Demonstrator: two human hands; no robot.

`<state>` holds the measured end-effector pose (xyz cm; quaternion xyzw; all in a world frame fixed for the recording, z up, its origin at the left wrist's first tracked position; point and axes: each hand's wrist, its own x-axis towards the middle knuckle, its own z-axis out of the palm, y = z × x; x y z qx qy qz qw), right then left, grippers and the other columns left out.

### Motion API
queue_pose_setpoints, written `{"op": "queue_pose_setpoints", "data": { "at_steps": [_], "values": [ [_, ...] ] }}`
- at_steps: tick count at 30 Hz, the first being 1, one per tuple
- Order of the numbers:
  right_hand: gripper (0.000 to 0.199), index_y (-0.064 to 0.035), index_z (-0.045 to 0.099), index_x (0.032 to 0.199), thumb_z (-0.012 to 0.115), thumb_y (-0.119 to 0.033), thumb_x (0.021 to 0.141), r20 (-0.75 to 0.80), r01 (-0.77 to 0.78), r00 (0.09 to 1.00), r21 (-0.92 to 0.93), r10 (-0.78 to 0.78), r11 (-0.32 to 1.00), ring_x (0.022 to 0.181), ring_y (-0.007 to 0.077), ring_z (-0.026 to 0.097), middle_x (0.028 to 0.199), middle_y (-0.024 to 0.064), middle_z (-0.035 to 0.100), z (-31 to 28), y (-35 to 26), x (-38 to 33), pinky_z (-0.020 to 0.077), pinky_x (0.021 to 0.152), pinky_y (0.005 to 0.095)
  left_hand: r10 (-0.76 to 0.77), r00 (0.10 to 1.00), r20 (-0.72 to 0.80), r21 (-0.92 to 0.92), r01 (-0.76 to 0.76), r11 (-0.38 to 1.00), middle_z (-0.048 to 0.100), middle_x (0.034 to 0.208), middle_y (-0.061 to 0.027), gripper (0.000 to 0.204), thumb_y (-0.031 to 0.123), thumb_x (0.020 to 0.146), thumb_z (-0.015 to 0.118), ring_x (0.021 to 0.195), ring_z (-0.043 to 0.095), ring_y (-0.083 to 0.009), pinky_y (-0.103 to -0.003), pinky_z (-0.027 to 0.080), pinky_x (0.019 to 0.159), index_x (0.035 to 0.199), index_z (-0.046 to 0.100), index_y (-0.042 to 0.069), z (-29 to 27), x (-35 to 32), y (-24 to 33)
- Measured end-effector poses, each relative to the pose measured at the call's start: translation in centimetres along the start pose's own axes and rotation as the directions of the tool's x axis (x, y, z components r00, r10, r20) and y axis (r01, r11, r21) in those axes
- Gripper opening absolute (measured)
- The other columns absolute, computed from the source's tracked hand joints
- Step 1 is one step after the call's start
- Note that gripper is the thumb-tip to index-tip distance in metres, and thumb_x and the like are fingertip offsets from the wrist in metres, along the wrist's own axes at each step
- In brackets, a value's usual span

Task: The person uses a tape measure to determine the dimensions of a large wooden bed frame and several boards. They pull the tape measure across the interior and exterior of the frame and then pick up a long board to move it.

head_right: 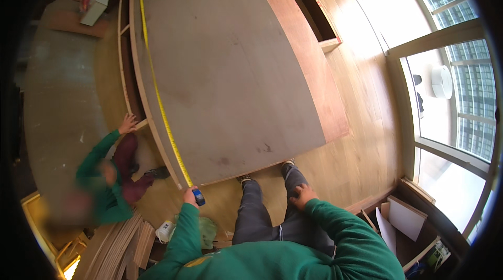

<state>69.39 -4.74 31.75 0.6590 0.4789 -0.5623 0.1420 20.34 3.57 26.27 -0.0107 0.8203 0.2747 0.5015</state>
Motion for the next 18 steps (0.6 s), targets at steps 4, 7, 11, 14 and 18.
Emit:
{"op": "queue_pose_setpoints", "data": {
  "at_steps": [4,7,11,14,18],
  "values": [
    [0.040,-0.0056,0.060,0.111,0.062,-0.030,0.079,-0.155,-0.092,0.978,0.275,0.138,0.957,0.104,0.0323,0.056,0.114,0.0171,0.057,-0.5,3.6,1.1,0.0445,0.091,0.0370,0.022,0.997,0.076,0.013,-0.023,1.000,0.054,0.064,-0.0059,0.013,0.020,0.080,0.054,0.051,0.053,-0.0183,-0.031,0.046,0.048,0.078,0.057,0.008,0.6,-7.1,1.7],
    [0.037,-0.0045,0.062,0.107,0.062,-0.029,0.080,-0.120,-0.121,0.977,0.378,0.178,0.918,0.095,0.0308,0.061,0.102,0.0169,0.064,-2.2,6.1,0.1,0.0477,0.085,0.0362,0.038,0.994,0.104,0.011,-0.040,0.999,0.055,0.062,-0.0069,0.016,0.023,0.082,0.052,0.050,0.054,-0.0196,-0.031,0.046,0.047,0.080,0.056,0.008,-0.4,-9.9,1.5],
    [0.034,-0.0034,0.064,0.101,0.063,-0.029,0.078,-0.134,-0.120,0.973,0.398,0.188,0.910,0.092,0.0289,0.063,0.097,0.0166,0.066,-4.8,10.4,-1.7,0.0486,0.082,0.0358,0.055,0.991,0.122,-0.008,-0.055,0.998,0.055,0.062,-0.0068,0.016,0.024,0.082,0.052,0.050,0.054,-0.0197,-0.032,0.046,0.047,0.080,0.056,0.008,-0.3,-13.6,1.6],
    [0.033,-0.0025,0.064,0.098,0.063,-0.028,0.077,-0.176,-0.162,0.953,0.387,0.245,0.908,0.091,0.0290,0.063,0.096,0.0169,0.066,-5.2,14.2,-3.3,0.0487,0.081,0.0362,0.033,0.990,0.136,-0.022,-0.031,0.999,0.054,0.066,-0.0045,0.014,0.021,0.080,0.053,0.053,0.053,-0.0174,-0.031,0.047,0.049,0.079,0.057,0.007,-1.0,-16.5,1.4],
    [0.033,-0.0022,0.064,0.097,0.063,-0.028,0.076,-0.200,-0.219,0.931,0.368,0.307,0.904,0.090,0.0290,0.063,0.094,0.0169,0.066,-5.4,17.8,-6.2,0.0491,0.081,0.0368,0.004,0.990,0.138,-0.003,-0.004,1.000,0.054,0.067,-0.0032,0.012,0.019,0.079,0.055,0.054,0.053,-0.0161,-0.030,0.046,0.051,0.077,0.058,0.007,-1.0,-19.3,1.0]
  ]
}}
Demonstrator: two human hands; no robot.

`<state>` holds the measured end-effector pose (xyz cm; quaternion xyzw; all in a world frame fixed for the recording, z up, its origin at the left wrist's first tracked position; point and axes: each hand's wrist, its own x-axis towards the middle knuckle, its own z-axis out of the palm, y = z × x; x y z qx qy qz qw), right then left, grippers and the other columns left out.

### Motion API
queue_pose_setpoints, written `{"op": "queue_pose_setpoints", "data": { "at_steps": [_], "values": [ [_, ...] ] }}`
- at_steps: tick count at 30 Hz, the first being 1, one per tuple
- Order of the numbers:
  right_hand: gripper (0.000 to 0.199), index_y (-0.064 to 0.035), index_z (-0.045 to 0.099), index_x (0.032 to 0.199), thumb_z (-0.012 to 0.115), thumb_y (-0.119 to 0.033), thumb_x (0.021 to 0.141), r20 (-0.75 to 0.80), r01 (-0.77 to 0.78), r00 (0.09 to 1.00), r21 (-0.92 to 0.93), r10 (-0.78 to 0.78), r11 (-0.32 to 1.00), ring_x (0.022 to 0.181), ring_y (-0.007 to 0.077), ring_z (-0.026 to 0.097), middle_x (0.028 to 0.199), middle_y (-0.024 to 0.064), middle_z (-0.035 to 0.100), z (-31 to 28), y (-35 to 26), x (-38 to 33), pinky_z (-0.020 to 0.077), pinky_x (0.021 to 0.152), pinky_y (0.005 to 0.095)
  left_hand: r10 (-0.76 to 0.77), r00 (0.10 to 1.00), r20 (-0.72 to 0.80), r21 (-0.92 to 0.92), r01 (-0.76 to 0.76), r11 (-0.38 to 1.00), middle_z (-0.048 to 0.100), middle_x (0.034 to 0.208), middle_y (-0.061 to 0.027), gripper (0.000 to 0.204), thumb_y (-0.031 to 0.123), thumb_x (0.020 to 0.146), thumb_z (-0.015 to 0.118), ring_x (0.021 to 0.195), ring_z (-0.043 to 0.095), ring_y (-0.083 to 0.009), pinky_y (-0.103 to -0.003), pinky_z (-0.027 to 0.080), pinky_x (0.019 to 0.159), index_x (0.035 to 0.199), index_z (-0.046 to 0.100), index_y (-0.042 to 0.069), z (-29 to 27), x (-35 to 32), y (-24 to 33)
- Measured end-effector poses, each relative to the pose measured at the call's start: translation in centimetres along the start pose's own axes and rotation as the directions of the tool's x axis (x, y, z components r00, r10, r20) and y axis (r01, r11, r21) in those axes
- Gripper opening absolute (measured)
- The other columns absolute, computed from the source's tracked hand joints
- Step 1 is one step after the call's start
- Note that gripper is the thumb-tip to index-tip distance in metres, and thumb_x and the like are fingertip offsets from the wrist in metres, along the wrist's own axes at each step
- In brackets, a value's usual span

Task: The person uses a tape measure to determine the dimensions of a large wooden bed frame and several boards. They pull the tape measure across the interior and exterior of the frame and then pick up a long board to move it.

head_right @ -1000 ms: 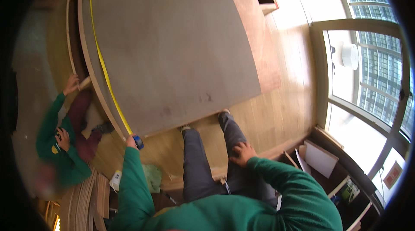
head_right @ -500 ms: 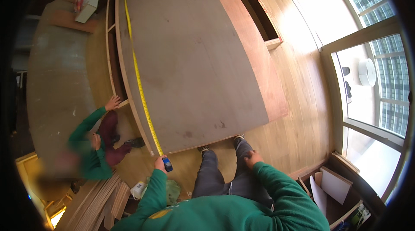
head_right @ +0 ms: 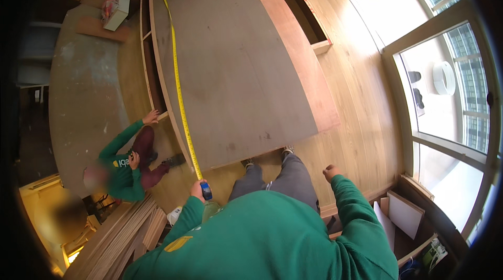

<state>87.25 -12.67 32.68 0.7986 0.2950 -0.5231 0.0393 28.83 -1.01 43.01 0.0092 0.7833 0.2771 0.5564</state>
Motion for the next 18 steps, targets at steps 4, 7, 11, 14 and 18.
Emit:
{"op": "queue_pose_setpoints", "data": {
  "at_steps": [4,7,11,14,18],
  "values": [
    [0.032,-0.0032,0.065,0.097,0.063,-0.029,0.077,0.007,-0.019,1.000,0.092,0.019,0.996,0.091,0.0294,0.062,0.096,0.0153,0.066,0.0,1.2,-0.2,0.0489,0.081,0.0366,-0.031,0.999,-0.006,0.050,0.032,0.998,0.054,0.067,-0.0029,0.012,0.019,0.078,0.056,0.055,0.053,-0.0154,-0.029,0.045,0.051,0.076,0.059,0.008,-0.7,-2.5,0.1],
    [0.033,-0.0037,0.065,0.097,0.062,-0.031,0.078,0.032,-0.018,0.999,0.061,0.016,0.998,0.091,0.0290,0.062,0.096,0.0152,0.066,-0.6,-0.3,-0.8,0.0490,0.081,0.0367,0.006,1.000,-0.019,0.070,-0.005,0.998,0.055,0.062,-0.0080,0.015,0.022,0.082,0.051,0.050,0.054,-0.0212,-0.033,0.046,0.048,0.082,0.054,0.007,-1.6,-2.7,-0.1],
    [0.034,-0.0051,0.064,0.098,0.061,-0.034,0.079,-0.017,0.100,0.995,0.050,-0.099,0.994,0.091,0.0289,0.062,0.096,0.0163,0.065,1.2,0.0,1.0,0.0486,0.081,0.0367,-0.028,0.999,-0.014,0.081,0.029,0.996,0.053,0.062,-0.0047,0.012,0.020,0.080,0.055,0.049,0.053,-0.0183,-0.031,0.046,0.047,0.078,0.057,0.009,0.2,-5.0,1.9],
    [0.034,-0.0062,0.064,0.099,0.060,-0.034,0.079,0.021,0.127,0.991,0.092,-0.130,0.988,0.092,0.0299,0.062,0.097,0.0169,0.065,0.4,-2.6,1.3,0.0481,0.082,0.0369,-0.078,0.997,-0.022,0.066,0.080,0.995,0.054,0.062,-0.0063,0.011,0.020,0.081,0.053,0.050,0.053,-0.0203,-0.033,0.047,0.047,0.080,0.055,0.009,-0.7,-5.1,1.5],
    [0.036,-0.0059,0.064,0.103,0.059,-0.033,0.080,0.040,0.101,0.993,0.129,-0.107,0.986,0.095,0.0302,0.061,0.100,0.0166,0.065,-2.8,-5.8,-0.9,0.0467,0.085,0.0370,-0.068,0.997,-0.025,0.070,0.070,0.995,0.054,0.063,-0.0076,0.011,0.019,0.081,0.053,0.051,0.053,-0.0213,-0.033,0.048,0.048,0.082,0.054,0.008,-0.3,-5.5,1.4]
  ]
}}
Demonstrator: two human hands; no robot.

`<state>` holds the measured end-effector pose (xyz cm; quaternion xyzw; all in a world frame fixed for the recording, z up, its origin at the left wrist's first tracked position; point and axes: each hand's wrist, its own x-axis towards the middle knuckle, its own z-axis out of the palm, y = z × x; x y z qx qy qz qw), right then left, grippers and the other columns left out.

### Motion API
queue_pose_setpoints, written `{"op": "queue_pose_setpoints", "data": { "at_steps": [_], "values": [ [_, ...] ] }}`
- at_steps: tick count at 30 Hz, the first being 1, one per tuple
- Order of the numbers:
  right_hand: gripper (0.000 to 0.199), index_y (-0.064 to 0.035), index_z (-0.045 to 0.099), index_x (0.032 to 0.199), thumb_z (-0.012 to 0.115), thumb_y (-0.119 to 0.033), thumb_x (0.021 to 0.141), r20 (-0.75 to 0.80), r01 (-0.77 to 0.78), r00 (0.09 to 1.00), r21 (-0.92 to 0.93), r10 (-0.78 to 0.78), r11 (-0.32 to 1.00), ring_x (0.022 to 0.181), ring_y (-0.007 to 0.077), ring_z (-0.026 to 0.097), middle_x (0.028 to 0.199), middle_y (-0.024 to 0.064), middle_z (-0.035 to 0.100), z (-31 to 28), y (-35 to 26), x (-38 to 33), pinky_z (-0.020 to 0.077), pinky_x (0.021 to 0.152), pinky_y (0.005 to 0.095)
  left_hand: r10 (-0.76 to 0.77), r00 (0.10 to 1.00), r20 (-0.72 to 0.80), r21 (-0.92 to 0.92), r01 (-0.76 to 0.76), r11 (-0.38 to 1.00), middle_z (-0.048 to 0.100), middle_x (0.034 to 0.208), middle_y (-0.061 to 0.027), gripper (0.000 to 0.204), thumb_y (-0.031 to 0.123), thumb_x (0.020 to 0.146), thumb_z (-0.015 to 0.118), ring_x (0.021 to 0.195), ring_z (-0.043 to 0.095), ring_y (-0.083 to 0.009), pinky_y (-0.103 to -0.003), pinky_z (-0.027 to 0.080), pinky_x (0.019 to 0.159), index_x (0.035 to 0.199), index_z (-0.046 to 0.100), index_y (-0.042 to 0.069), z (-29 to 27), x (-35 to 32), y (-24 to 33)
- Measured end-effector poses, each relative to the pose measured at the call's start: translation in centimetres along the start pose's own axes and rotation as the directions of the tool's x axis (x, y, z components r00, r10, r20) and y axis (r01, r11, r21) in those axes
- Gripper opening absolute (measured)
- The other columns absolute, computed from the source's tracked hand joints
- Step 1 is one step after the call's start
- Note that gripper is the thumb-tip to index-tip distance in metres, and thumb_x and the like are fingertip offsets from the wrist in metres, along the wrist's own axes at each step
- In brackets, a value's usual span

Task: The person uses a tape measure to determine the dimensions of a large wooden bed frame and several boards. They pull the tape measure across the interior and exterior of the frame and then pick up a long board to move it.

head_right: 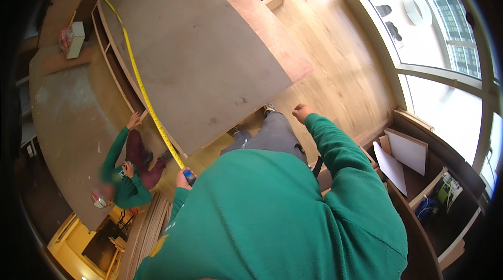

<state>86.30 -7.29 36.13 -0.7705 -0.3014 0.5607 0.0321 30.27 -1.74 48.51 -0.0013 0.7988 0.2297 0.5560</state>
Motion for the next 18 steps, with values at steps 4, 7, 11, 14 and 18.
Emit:
{"op": "queue_pose_setpoints", "data": {
  "at_steps": [4,7,11,14,18],
  "values": [
    [0.035,-0.0056,0.064,0.102,0.060,-0.032,0.080,0.004,-0.054,0.999,0.060,0.053,0.997,0.096,0.0299,0.061,0.101,0.0169,0.065,0.3,1.3,-0.4,0.0465,0.085,0.0369,-0.007,1.000,-0.018,0.023,0.008,1.000,0.054,0.063,-0.0084,0.011,0.018,0.081,0.053,0.052,0.053,-0.0215,-0.034,0.048,0.048,0.083,0.054,0.007,0.3,-0.8,-0.1],
    [0.034,-0.0052,0.064,0.101,0.060,-0.031,0.080,0.001,-0.092,0.996,0.030,0.092,0.995,0.096,0.0296,0.061,0.100,0.0170,0.065,1.0,3.7,-0.4,0.0465,0.085,0.0370,0.006,1.000,-0.027,0.064,-0.004,0.998,0.054,0.063,-0.0084,0.011,0.019,0.081,0.053,0.052,0.053,-0.0213,-0.033,0.048,0.049,0.083,0.054,0.007,1.0,-1.8,-0.1],
    [0.032,-0.0053,0.065,0.099,0.061,-0.031,0.080,0.018,-0.173,0.985,-0.037,0.174,0.984,0.097,0.0296,0.061,0.100,0.0169,0.065,1.2,6.1,-0.5,0.0463,0.086,0.0376,0.018,1.000,-0.022,0.092,-0.015,0.996,0.054,0.063,-0.0084,0.012,0.019,0.081,0.053,0.052,0.053,-0.0212,-0.033,0.048,0.049,0.082,0.054,0.007,1.1,-1.9,-0.1],
    [0.033,-0.0053,0.065,0.099,0.060,-0.031,0.080,0.022,-0.176,0.984,-0.065,0.178,0.982,0.097,0.0297,0.061,0.101,0.0170,0.065,1.1,6.8,-0.1,0.0462,0.086,0.0377,0.014,1.000,-0.020,0.076,-0.013,0.997,0.054,0.063,-0.0086,0.013,0.020,0.081,0.054,0.052,0.054,-0.0212,-0.033,0.048,0.050,0.082,0.054,0.007,1.2,-1.9,-0.1],
    [0.034,-0.0052,0.064,0.101,0.060,-0.032,0.081,0.013,-0.118,0.993,-0.046,0.119,0.992,0.097,0.0296,0.061,0.101,0.0170,0.064,1.1,5.8,0.7,0.0462,0.086,0.0372,-0.002,1.000,-0.007,0.030,0.002,1.000,0.054,0.067,-0.0109,0.016,0.022,0.082,0.053,0.053,0.055,-0.0261,-0.038,0.049,0.050,0.087,0.053,0.007,0.7,-1.2,-0.3]
  ]
}}
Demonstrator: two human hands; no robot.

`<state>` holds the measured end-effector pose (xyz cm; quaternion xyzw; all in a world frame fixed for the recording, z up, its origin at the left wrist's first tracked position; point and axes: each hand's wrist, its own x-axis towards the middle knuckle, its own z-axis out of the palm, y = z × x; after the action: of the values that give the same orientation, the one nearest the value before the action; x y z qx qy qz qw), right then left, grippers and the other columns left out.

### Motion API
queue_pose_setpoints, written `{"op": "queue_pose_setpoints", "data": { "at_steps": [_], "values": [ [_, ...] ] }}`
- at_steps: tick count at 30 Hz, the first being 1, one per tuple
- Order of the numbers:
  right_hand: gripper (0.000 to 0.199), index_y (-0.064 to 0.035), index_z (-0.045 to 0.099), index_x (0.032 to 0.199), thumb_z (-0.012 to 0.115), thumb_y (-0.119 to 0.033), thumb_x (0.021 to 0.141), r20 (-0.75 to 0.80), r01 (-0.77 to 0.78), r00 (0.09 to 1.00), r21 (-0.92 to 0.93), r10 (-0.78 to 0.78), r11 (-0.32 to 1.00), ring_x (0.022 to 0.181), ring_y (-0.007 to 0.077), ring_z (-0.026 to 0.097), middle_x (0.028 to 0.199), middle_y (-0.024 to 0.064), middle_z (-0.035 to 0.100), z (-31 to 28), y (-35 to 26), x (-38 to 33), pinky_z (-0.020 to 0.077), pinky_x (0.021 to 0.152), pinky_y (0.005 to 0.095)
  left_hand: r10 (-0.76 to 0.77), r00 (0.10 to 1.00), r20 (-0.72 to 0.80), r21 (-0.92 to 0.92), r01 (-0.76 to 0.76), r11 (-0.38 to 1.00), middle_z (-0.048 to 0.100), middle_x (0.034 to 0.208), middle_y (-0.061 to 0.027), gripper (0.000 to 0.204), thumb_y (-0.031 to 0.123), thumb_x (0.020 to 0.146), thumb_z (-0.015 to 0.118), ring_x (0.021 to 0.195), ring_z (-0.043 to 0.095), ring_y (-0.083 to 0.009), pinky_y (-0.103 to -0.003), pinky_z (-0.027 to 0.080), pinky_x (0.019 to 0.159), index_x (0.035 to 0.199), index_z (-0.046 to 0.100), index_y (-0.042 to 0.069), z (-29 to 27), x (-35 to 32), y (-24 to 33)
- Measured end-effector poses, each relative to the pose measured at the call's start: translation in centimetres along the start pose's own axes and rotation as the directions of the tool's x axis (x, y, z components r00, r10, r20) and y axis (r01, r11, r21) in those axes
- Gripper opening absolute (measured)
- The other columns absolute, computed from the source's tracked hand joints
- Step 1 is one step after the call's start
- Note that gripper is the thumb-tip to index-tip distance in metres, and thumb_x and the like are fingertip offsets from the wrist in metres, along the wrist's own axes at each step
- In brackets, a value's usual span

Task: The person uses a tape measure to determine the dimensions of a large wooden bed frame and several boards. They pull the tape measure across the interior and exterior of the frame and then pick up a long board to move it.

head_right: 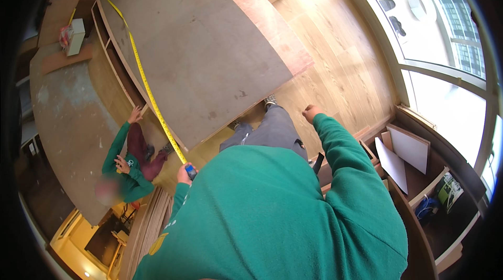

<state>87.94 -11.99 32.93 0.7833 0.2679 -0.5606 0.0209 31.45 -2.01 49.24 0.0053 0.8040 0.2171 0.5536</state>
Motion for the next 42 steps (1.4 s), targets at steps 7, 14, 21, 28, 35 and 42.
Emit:
{"op": "queue_pose_setpoints", "data": {
  "at_steps": [7,14,21,28,35,42],
  "values": [
    [0.036,-0.0053,0.064,0.103,0.060,-0.033,0.080,0.002,0.075,0.997,0.071,-0.075,0.995,0.096,0.0291,0.061,0.100,0.0163,0.065,-1.1,-4.1,-1.2,0.0468,0.085,0.0361,0.004,1.000,-0.008,0.012,-0.004,1.000,0.054,0.063,-0.0086,0.013,0.020,0.082,0.053,0.052,0.054,-0.0216,-0.034,0.048,0.049,0.083,0.054,0.007,0.6,-0.8,-0.4],
    [0.040,-0.0051,0.062,0.102,0.061,-0.038,0.079,-0.028,0.150,0.988,-0.041,-0.152,0.988,0.094,0.0328,0.061,0.101,0.0189,0.064,0.2,-0.2,2.0,0.0477,0.083,0.0400,-0.022,1.000,0.013,-0.059,0.023,0.998,0.054,0.064,-0.0068,0.012,0.020,0.081,0.054,0.053,0.054,-0.0204,-0.034,0.048,0.049,0.083,0.055,0.008,0.4,-1.3,-2.2],
    [0.035,-0.0020,0.065,0.099,0.063,-0.030,0.078,-0.003,0.086,0.996,-0.026,-0.086,0.996,0.095,0.0303,0.061,0.099,0.0180,0.065,-0.2,0.6,1.7,0.0469,0.085,0.0370,0.037,0.999,0.017,-0.144,-0.034,0.989,0.054,0.063,-0.0032,0.007,0.014,0.074,0.060,0.051,0.053,-0.0173,-0.031,0.046,0.048,0.076,0.062,0.008,-1.3,1.8,-2.3],
    [0.034,-0.0017,0.066,0.099,0.064,-0.029,0.077,-0.059,0.148,0.987,-0.050,-0.151,0.988,0.096,0.0291,0.062,0.099,0.0167,0.066,-3.8,-4.5,0.4,0.0473,0.085,0.0367,0.077,0.997,-0.002,-0.173,-0.076,0.982,0.054,0.063,-0.0035,0.005,0.011,0.072,0.060,0.050,0.053,-0.0170,-0.030,0.045,0.048,0.073,0.061,0.006,-1.8,-0.1,-3.7],
    [0.039,-0.0017,0.066,0.100,0.061,-0.033,0.078,-0.016,0.236,0.970,-0.212,-0.244,0.948,0.096,0.0309,0.061,0.101,0.0173,0.065,-5.3,-8.5,1.5,0.0472,0.085,0.0378,0.170,0.984,0.046,-0.135,-0.163,0.977,0.057,0.067,-0.0051,0.012,0.014,0.077,0.056,0.056,0.056,-0.0165,-0.029,0.047,0.052,0.076,0.062,0.004,-3.9,-3.0,-9.6],
    [0.042,-0.0056,0.060,0.111,0.062,-0.033,0.078,0.201,0.464,0.876,-0.603,-0.439,0.649,0.085,0.0293,0.063,0.089,0.0127,0.067,-3.4,-10.3,6.4,0.0484,0.075,0.0406,0.514,0.752,0.412,0.790,-0.576,0.210,0.065,0.092,-0.0124,0.024,0.009,0.079,0.049,0.087,0.062,-0.0270,-0.034,0.047,0.082,0.094,0.067,0.004,-8.8,-6.8,-15.5]
  ]
}}
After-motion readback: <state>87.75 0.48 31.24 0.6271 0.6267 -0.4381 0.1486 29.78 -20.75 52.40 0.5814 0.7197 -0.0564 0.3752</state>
